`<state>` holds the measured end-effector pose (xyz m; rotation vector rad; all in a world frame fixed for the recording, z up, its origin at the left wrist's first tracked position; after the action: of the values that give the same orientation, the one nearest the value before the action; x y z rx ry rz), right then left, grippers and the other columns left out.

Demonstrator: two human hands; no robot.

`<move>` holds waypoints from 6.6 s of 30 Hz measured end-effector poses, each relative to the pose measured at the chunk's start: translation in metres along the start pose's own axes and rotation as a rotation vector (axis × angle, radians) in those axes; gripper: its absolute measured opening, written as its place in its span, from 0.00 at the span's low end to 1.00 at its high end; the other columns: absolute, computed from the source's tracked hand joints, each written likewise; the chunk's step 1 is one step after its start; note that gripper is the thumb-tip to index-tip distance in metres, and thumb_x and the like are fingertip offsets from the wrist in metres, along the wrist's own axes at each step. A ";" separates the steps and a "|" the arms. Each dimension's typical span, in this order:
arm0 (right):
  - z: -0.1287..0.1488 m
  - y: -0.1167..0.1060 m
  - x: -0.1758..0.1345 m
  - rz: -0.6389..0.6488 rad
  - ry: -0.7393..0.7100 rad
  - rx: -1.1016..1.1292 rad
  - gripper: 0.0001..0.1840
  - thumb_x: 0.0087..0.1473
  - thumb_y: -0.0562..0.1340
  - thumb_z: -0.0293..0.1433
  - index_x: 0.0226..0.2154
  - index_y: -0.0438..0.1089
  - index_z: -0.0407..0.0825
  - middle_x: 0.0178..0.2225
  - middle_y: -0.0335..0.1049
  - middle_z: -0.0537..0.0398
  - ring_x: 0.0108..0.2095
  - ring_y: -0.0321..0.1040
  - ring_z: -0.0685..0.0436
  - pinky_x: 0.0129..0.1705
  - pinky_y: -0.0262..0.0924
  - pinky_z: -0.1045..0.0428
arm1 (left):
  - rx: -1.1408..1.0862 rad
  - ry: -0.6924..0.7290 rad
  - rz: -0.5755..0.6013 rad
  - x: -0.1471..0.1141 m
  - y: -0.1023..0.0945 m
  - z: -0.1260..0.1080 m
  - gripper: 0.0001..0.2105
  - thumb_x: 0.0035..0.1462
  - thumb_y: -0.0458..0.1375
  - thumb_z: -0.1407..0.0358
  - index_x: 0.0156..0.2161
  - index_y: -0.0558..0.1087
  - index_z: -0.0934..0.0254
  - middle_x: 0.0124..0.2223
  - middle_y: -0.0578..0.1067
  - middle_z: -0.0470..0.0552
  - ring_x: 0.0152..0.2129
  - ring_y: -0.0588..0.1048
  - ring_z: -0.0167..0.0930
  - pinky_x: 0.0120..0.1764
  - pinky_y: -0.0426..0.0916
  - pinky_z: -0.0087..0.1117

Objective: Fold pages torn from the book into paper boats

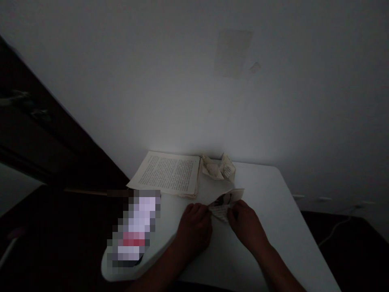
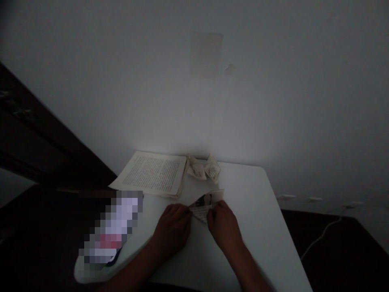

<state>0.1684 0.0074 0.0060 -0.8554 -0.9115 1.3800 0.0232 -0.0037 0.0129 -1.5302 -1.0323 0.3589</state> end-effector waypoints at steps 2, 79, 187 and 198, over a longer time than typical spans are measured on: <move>0.000 0.000 0.000 0.003 0.000 0.006 0.14 0.54 0.52 0.28 0.21 0.67 0.46 0.30 0.65 0.50 0.29 0.66 0.47 0.33 0.57 0.54 | 0.021 0.012 0.019 0.000 0.001 -0.001 0.06 0.53 0.51 0.74 0.34 0.69 0.65 0.35 0.70 0.53 0.35 0.67 0.35 0.40 0.64 0.41; -0.002 0.001 -0.004 0.036 0.076 -0.023 0.17 0.47 0.61 0.44 0.24 0.70 0.47 0.31 0.67 0.49 0.32 0.67 0.44 0.34 0.58 0.51 | -0.115 -0.024 -0.028 -0.002 -0.001 0.004 0.07 0.53 0.54 0.71 0.37 0.71 0.64 0.37 0.71 0.52 0.38 0.67 0.36 0.43 0.61 0.42; -0.047 -0.032 -0.019 -0.085 0.156 0.308 0.26 0.46 0.61 0.46 0.45 0.64 0.49 0.35 0.71 0.53 0.25 0.66 0.47 0.30 0.61 0.52 | -0.140 0.059 -0.129 -0.004 0.000 0.003 0.08 0.55 0.50 0.72 0.35 0.71 0.64 0.44 0.70 0.55 0.45 0.68 0.36 0.49 0.63 0.42; -0.022 -0.028 -0.021 0.040 0.138 0.626 0.19 0.51 0.57 0.47 0.28 0.70 0.48 0.17 0.65 0.59 0.19 0.63 0.48 0.21 0.55 0.55 | -0.104 0.002 -0.113 -0.003 -0.002 0.005 0.11 0.55 0.53 0.67 0.43 0.68 0.66 0.49 0.69 0.59 0.49 0.66 0.39 0.51 0.61 0.45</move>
<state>0.2000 -0.0140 0.0214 -0.4781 -0.3165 1.4991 0.0170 -0.0028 0.0121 -1.5560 -1.1457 0.2273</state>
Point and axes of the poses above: each hand's wrist, its own x-axis towards the middle knuckle, its own y-axis out of the palm, z = x × y, the point moved 6 cm from there along x, towards the middle knuckle
